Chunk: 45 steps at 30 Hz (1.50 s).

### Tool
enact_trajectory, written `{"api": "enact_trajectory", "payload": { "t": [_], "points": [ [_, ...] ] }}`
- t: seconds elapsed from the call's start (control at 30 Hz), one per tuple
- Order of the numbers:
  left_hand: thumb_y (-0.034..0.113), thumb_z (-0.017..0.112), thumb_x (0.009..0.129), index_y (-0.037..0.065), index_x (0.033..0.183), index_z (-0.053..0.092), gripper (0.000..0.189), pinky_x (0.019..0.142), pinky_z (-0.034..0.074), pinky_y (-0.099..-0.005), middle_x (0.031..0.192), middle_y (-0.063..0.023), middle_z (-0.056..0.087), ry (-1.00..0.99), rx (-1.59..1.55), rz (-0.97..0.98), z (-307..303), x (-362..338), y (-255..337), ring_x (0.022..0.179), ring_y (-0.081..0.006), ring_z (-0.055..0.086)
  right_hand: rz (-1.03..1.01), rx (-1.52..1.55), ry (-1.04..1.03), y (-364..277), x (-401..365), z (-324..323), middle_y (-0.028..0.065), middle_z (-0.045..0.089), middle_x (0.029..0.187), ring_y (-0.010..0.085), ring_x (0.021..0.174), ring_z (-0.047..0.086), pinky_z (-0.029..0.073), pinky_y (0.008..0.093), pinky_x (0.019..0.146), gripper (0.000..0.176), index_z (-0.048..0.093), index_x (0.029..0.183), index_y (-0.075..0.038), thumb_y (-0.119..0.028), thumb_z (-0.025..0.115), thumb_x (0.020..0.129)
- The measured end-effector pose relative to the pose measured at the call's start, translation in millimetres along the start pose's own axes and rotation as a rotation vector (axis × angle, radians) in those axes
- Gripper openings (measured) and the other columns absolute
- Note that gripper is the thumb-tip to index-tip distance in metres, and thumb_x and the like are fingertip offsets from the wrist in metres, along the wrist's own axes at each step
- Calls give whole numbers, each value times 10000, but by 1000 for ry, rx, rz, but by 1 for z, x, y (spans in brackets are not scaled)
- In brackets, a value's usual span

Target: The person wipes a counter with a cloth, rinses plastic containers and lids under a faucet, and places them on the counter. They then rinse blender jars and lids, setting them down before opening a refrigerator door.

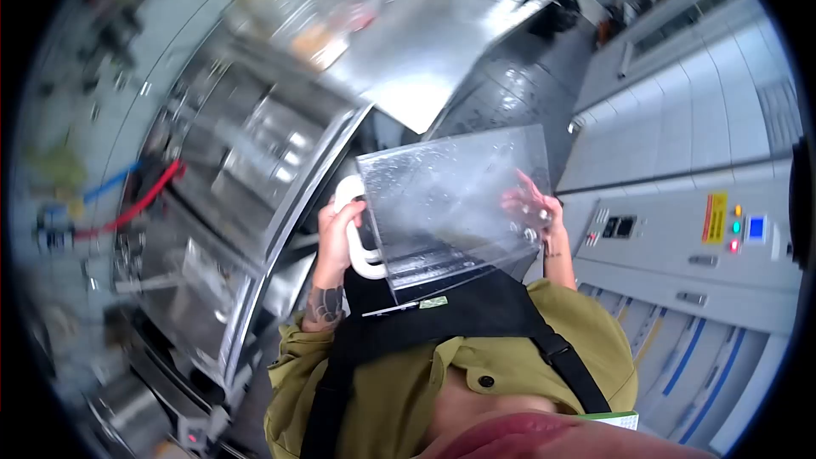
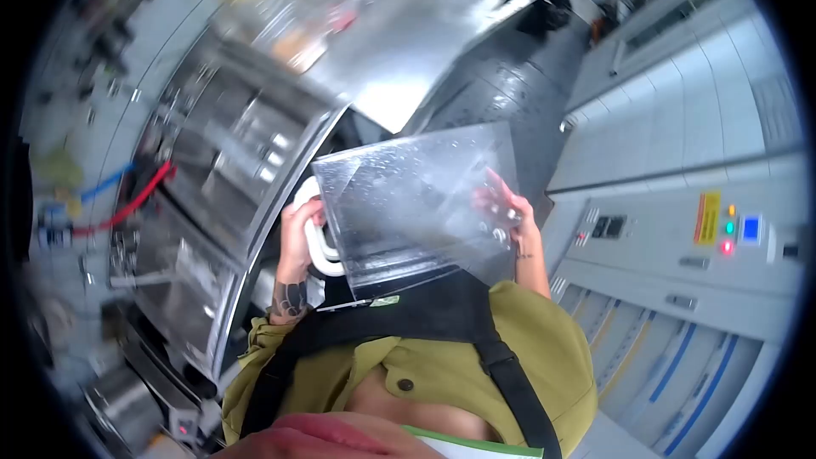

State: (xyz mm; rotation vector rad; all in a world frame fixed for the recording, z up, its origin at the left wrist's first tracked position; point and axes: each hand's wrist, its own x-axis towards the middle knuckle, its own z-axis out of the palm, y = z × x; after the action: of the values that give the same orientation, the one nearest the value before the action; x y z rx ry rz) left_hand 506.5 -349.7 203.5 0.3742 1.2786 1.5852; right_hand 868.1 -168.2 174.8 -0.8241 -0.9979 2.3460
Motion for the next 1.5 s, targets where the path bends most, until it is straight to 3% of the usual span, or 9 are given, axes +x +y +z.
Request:
{"api": "enact_trajectory", "payload": {
  "t": [0.23, 0.43, 0.67, 0.7, 0.77, 0.9, 1.13, 1.23, 1.5],
  "points": [
    [156, 620, 765, 25, 571, 601, 234, 716, 374, -247, 886, -78, 528, -594, 226, -144, 184, 91, 3, 850, -140, 486, -257, 228, 283, -36, -101, -91, 193, 488, 1153, 282, 970, 539, 424, 403, 835, 903, 234, 1383, -173, -510, 598, 629],
    [62, 625, 744, -16, 619, 606, 148, 616, 406, -221, 1048, -71, 467, -637, 206, -230, 293, 188, -3, 760, -108, 510, -356, 520, 276, -47, -35, -194, 209, 493, 1185, 300, 1025, 519, 416, 418, 855, 924, 233, 1384, -183, -449, 626, 591],
    [60, 643, 646, -31, 652, 622, 93, 618, 420, -241, 975, -88, 477, -585, 399, 233, 445, 340, 24, 786, -149, 500, -574, 594, -24, -187, 155, -344, 222, 399, 1283, 345, 1147, 417, 366, 485, 924, 868, 273, 1364, -128, -479, 609, 646],
    [68, 650, 587, -17, 642, 626, 104, 617, 412, -271, 888, -103, 481, -635, 606, 651, 471, 369, 29, 758, -186, 498, -643, 747, 52, -219, 181, -361, 219, 409, 1272, 347, 1138, 421, 365, 489, 921, 838, 302, 1348, -129, -507, 595, 659],
    [85, 660, 561, 0, 646, 635, 123, 616, 402, -292, 821, -112, 471, -696, 590, 730, 540, 397, 56, 731, -217, 495, -757, 1091, 247, -250, 214, -379, 214, 428, 1251, 352, 1119, 428, 363, 497, 917, 789, 362, 1314, -132, -561, 566, 685],
    [89, 664, 571, -11, 688, 636, 156, 654, 407, -289, 827, -106, 473, -856, 599, 618, 647, 462, 64, 759, -215, 505, -911, 988, 273, -305, 240, -424, 189, 476, 1176, 331, 1087, 443, 357, 524, 902, 778, 416, 1260, -98, -639, 500, 706],
    [92, 660, 565, -22, 639, 605, 147, 661, 408, -281, 798, -109, 484, -968, 565, 484, 789, 572, 16, 755, -213, 512, -784, 1179, 483, -377, 270, -476, 226, 339, 1292, 371, 1209, 323, 243, 529, 996, 932, 345, 1271, -5, -723, 451, 687],
    [94, 662, 556, -20, 642, 611, 152, 646, 406, -282, 789, -102, 470, -868, 661, 550, 851, 627, 1, 740, -211, 506, -389, 1241, 567, -438, 293, -504, 229, 394, 1256, 378, 1150, 393, 278, 532, 982, 878, 366, 1261, -37, -736, 388, 730],
    [123, 677, 509, 41, 604, 640, 131, 526, 407, -296, 746, -89, 458, -443, 720, 857, 969, 746, 8, 654, -219, 506, 24, 522, 382, -679, 445, -622, 137, 420, 1173, 317, 1101, 437, 407, 454, 880, 669, 413, 1218, -83, -620, 396, 818]
  ]
}}
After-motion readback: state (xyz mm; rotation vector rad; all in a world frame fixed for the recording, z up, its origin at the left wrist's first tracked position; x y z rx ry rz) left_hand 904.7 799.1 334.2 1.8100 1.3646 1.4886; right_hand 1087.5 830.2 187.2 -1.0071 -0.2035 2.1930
